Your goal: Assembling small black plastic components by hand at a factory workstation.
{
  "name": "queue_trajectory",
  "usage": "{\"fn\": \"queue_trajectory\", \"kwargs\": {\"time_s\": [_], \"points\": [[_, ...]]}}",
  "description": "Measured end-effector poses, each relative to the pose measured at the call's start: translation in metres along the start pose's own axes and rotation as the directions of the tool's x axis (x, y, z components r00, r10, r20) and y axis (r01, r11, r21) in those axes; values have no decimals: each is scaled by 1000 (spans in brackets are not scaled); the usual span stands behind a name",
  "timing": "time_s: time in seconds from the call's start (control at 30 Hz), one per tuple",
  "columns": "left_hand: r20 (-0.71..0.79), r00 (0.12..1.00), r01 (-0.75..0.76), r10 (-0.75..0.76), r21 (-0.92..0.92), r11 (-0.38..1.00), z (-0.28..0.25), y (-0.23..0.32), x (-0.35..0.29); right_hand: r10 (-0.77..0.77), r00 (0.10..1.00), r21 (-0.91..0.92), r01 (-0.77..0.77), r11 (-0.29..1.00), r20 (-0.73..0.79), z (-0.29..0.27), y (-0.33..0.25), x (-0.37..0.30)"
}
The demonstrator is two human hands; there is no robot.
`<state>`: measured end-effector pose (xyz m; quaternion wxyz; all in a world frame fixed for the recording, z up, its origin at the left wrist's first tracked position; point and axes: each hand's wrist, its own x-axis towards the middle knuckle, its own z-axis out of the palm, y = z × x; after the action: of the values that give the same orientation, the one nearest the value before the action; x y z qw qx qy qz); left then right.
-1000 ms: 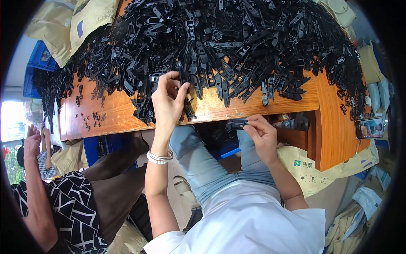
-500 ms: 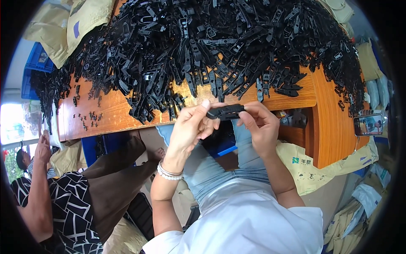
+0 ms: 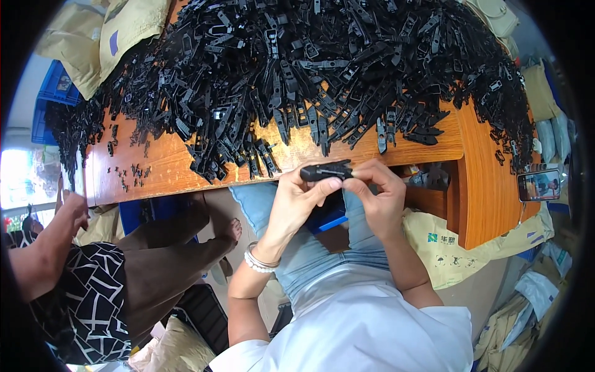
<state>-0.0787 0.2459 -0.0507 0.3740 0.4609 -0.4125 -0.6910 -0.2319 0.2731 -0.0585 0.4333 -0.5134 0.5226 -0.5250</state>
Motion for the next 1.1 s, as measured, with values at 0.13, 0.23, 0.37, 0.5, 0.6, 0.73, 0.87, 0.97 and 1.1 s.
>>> {"fn": "queue_trajectory", "kwargs": {"time_s": [0.13,0.23,0.37,0.5,0.6,0.73,0.87,0.97,1.1], "points": [[9,988,-156,156,132,979,4,-1,-2,143,989,288,-125,949,-40,7,8,-1],[61,991,-121,116,78,990,4,-1,-6,169,983,396,-186,899,77,5,11,-7],[210,977,-100,42,272,957,1,11,4,104,995,349,-97,932,1,0,15,-5],[494,819,-554,290,552,624,0,55,34,210,978,518,-176,837,-7,-17,38,-4],[304,771,-555,560,752,355,-13,74,92,236,970,487,-176,855,-63,-24,37,-2],[269,699,-495,663,851,177,-24,98,168,222,975,508,-193,839,4,-24,37,-10],[345,580,-519,738,855,7,-10,109,225,274,959,425,-277,862,68,-25,33,-8],[323,608,-372,725,923,-99,8,113,256,317,944,389,-325,862,85,-26,32,-9],[133,711,-44,690,988,-145,22,116,282,329,935,393,-355,848,135,-24,29,-11]]}}
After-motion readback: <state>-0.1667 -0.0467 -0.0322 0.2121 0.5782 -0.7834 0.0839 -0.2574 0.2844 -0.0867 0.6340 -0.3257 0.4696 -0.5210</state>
